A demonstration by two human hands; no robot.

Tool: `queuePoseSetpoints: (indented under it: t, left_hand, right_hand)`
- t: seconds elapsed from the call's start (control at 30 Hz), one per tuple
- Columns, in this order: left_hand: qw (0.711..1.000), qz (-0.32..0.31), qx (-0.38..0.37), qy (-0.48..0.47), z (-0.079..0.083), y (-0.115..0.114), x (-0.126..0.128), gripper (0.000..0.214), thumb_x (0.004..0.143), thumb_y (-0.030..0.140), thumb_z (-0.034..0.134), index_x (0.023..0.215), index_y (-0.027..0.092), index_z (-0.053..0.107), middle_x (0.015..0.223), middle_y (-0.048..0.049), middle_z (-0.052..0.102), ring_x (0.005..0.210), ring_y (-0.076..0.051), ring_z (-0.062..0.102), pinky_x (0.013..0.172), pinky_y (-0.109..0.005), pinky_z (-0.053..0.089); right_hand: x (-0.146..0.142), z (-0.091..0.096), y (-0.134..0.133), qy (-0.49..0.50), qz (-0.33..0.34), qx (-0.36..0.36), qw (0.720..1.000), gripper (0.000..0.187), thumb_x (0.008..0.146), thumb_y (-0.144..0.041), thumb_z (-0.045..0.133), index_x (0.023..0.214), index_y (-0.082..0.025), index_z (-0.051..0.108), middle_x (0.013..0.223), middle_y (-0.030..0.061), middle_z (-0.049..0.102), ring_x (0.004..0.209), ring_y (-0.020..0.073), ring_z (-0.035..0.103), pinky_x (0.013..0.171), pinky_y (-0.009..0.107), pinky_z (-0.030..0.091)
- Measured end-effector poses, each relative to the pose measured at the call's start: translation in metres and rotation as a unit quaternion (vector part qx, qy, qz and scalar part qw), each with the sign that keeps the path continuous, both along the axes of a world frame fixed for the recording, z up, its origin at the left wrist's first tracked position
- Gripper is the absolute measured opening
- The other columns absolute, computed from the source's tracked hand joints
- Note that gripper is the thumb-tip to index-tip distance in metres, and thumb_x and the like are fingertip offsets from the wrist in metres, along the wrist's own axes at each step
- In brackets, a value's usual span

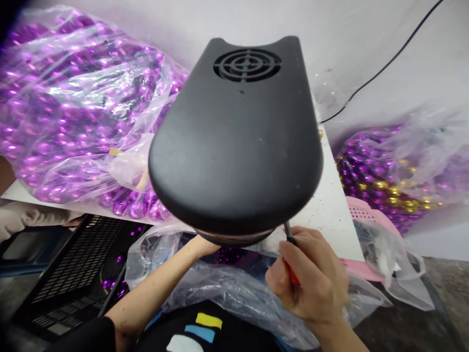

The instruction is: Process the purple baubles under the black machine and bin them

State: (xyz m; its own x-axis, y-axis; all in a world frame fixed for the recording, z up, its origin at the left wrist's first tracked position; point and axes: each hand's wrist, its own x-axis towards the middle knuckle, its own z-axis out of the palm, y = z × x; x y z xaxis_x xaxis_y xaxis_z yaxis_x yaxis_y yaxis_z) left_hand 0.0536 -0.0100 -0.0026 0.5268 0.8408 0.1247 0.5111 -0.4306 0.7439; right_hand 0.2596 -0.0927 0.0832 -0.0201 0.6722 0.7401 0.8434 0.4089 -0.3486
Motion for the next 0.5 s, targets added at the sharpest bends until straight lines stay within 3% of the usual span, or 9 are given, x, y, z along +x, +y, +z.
queuePoseSetpoints:
  t: [0.23,0.5]
  left_hand:
    - [0.999,-0.009,-0.013,-0.035,0.000,0.001,-0.001,0.046,0.096,0.053,0.054,0.129,0.021,0.059,0.128,-0.0132,0.066,0.129,-0.030,0.056,0.126,-0.058,0.019]
    - [0.999,-0.005,0.002,-0.051,-0.005,0.002,0.000,0.045,0.094,0.052,0.057,0.129,0.023,0.059,0.126,-0.0125,0.067,0.125,-0.031,0.059,0.123,-0.062,0.024]
  right_hand:
    - [-0.002,-0.005,0.006,-0.015,0.011,0.041,0.999,0.006,0.085,-0.017,0.054,0.082,-0.014,0.059,0.080,0.0030,0.056,0.086,0.0098,0.060,0.074,0.025,0.048]
    - [0.002,-0.019,0.007,-0.038,-0.002,0.050,0.998,0.008,0.085,-0.021,0.054,0.082,-0.016,0.061,0.078,0.0044,0.057,0.076,0.0105,0.055,0.066,0.026,0.047]
